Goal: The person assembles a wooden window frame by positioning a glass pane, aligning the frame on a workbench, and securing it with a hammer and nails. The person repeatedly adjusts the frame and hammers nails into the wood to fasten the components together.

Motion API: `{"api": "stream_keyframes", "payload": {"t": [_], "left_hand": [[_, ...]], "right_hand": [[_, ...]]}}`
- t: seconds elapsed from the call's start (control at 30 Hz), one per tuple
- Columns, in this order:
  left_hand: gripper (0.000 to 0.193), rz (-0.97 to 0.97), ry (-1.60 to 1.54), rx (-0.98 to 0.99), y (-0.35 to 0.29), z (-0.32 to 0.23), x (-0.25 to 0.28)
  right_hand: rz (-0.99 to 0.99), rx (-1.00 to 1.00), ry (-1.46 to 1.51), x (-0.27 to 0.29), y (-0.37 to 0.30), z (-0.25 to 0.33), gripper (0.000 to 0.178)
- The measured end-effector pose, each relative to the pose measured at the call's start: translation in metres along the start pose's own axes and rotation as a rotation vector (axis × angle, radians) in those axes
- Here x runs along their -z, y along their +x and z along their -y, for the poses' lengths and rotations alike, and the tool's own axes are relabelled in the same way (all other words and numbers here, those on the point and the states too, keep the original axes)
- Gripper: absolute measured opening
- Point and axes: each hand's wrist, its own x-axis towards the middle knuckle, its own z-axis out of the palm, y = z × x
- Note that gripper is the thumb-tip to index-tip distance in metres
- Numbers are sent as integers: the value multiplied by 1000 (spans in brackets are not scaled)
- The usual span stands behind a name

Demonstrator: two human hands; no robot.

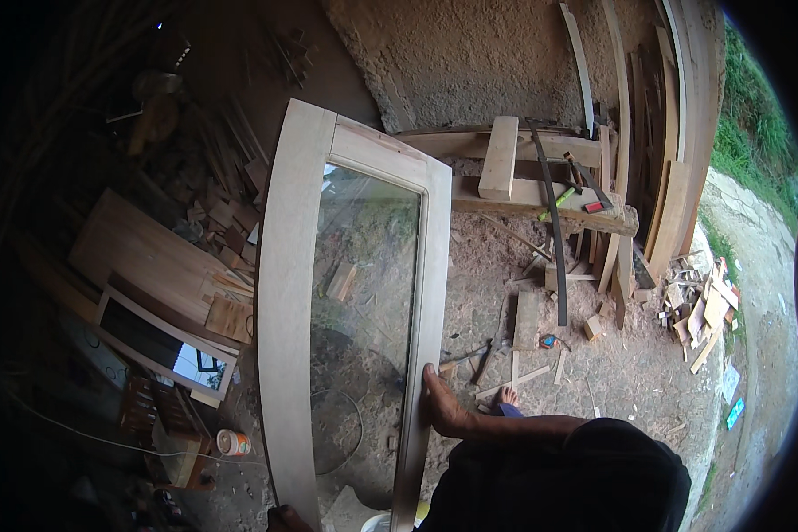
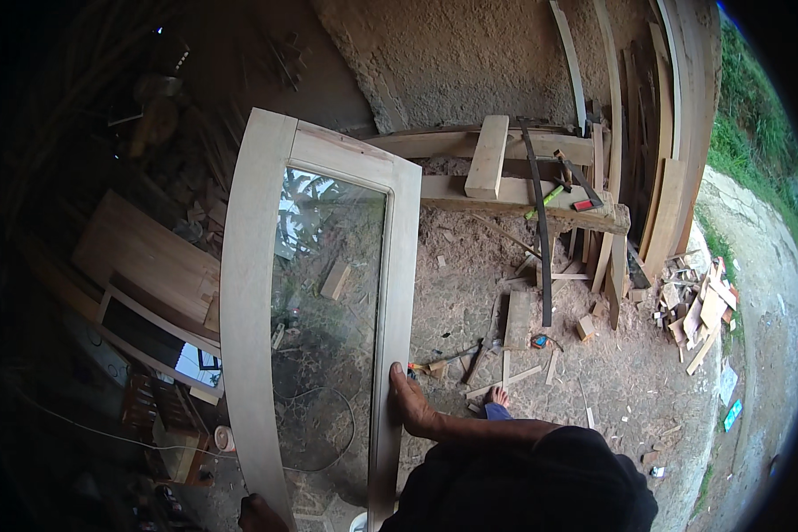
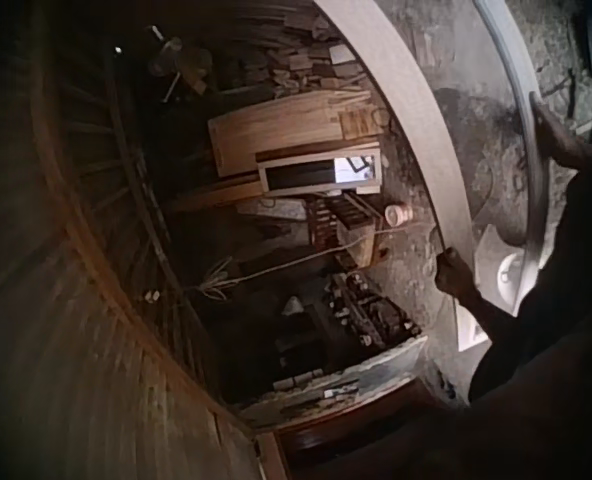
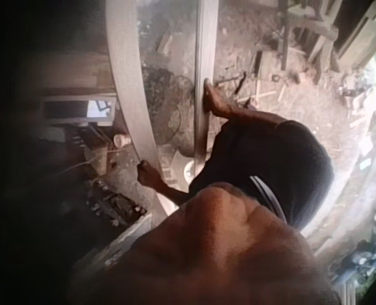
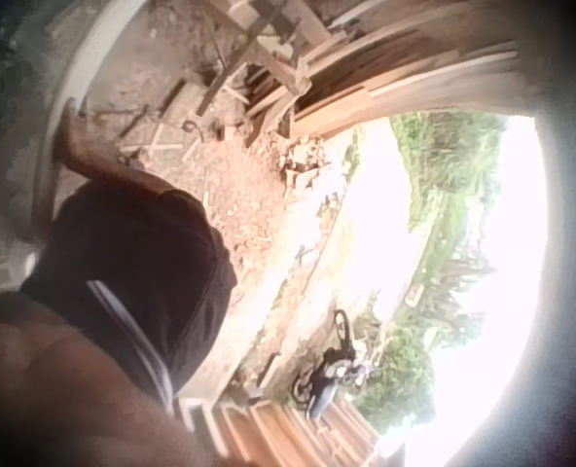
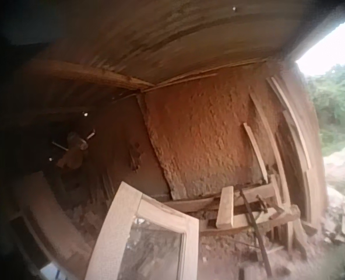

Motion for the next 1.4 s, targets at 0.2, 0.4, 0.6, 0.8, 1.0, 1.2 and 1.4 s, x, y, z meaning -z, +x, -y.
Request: {"api": "stream_keyframes", "payload": {"t": [0.2,0.4,0.6,0.8,1.0,1.2,1.4], "left_hand": [[60,50,14,-5,85,-78,-32],[50,107,-276,-8,191,-153,-76],[53,140,-391,-182,307,-243,-157],[63,270,-450,-370,430,-344,-284],[79,661,-517,-567,578,-454,-419],[90,660,-632,-838,679,-573,-520],[93,879,-490,-1100,753,-698,-589]], "right_hand": [[81,-172,28,29,70,80,66],[35,-40,160,63,131,120,64],[3,-160,-98,118,181,174,66],[-82,-45,74,128,268,201,66],[-90,-58,123,141,377,220,76],[-109,-157,264,144,434,235,81],[-111,-131,50,148,478,255,104]]}}
